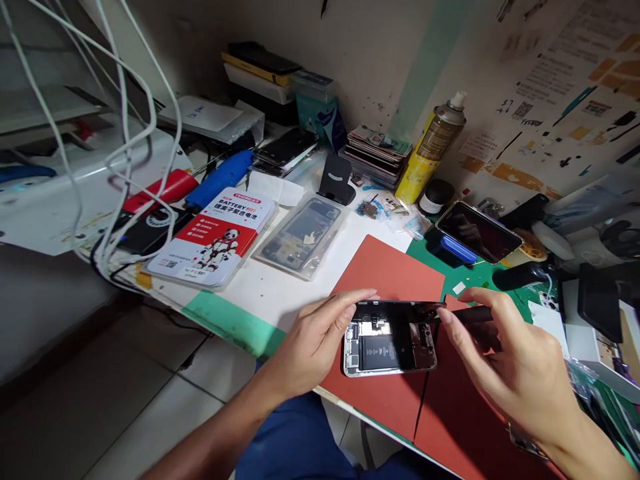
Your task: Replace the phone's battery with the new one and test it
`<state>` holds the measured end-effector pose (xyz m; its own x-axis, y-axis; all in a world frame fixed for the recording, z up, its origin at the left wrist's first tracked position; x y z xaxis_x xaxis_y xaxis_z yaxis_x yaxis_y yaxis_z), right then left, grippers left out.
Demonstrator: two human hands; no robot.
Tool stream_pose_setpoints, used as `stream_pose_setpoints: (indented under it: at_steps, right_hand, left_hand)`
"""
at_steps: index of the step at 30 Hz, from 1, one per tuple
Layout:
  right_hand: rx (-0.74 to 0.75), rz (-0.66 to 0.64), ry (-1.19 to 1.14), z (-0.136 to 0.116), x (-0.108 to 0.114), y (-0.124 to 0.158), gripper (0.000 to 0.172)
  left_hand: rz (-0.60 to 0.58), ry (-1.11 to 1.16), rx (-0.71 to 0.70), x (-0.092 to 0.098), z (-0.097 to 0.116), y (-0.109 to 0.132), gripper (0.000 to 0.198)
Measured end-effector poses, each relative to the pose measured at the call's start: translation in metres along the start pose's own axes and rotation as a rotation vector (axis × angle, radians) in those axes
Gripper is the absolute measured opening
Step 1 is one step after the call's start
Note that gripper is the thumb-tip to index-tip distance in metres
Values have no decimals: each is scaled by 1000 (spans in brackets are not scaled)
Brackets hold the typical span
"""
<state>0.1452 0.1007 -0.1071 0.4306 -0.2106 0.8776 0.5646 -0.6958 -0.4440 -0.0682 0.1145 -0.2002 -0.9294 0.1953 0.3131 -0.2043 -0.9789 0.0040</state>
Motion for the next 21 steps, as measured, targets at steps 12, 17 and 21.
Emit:
stream_pose_setpoints:
  at_steps: [12, 17, 21]
  right_hand:
    - [-81, 24, -1, 2, -3, 5, 25]
    - [-271, 194, -14, 12, 19, 24, 27]
    - [-581, 372, -346, 29, 16, 46, 36]
  left_hand:
    - [-31, -114, -200, -6, 16, 4, 39]
    - [-37, -128, -231, -8, 18, 4, 27]
    - [-35, -118, -224, -9, 19, 3, 17]
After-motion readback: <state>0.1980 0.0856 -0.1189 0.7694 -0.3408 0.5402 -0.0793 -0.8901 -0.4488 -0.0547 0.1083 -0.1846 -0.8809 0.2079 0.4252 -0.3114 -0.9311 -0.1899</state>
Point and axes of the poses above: each hand's wrist, its own y-axis away from the middle knuckle, its own x-axis out of the back of the hand, z = x × y, the point moved 9 cm from there along -y, towards the middle knuckle, and after that the axes turned 15 degrees about x, right-handed, at the moved point
